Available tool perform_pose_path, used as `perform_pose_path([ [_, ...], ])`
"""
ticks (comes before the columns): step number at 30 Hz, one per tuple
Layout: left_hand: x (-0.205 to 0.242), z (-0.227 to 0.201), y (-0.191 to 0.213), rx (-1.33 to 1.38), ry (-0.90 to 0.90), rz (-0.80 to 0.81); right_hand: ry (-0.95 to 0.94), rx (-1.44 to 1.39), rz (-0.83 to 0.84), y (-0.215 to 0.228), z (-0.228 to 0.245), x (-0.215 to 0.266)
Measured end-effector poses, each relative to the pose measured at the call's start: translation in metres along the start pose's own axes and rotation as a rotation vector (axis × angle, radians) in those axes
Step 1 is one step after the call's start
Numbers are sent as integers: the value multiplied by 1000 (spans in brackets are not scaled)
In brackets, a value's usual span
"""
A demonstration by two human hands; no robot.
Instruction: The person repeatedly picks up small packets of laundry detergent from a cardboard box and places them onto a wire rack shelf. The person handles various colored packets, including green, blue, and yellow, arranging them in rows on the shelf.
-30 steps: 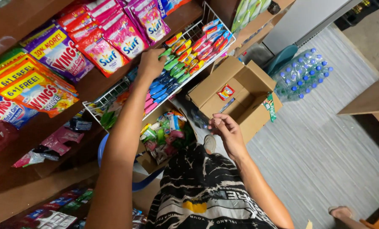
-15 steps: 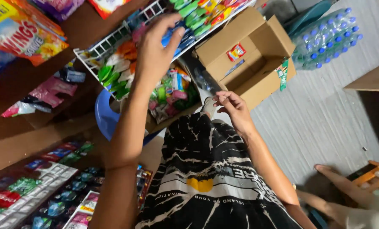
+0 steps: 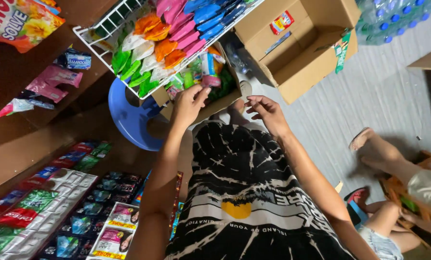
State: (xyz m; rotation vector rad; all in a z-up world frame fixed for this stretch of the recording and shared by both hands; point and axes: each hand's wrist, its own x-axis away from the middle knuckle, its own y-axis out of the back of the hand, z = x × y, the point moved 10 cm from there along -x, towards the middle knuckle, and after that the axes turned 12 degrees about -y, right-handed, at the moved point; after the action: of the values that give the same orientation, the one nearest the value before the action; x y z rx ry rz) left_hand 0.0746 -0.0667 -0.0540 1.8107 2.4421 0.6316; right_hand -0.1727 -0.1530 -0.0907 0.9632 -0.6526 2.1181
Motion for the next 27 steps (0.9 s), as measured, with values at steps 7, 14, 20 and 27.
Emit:
perform_pose_path([
  [7,14,278,-13,-109,42,-281,-30,45,-18,-18,-38,-5],
  [14,-4,425,-15,-441,321,-270,-36,121,-68,-27,-64,0],
  [20,-75,368,-26,473,-402,-252,-168,126,-104,-32,-75,6],
  [27,-89,326,-15,57,-285,-377,-140,119,-88,-43,-91,-7],
])
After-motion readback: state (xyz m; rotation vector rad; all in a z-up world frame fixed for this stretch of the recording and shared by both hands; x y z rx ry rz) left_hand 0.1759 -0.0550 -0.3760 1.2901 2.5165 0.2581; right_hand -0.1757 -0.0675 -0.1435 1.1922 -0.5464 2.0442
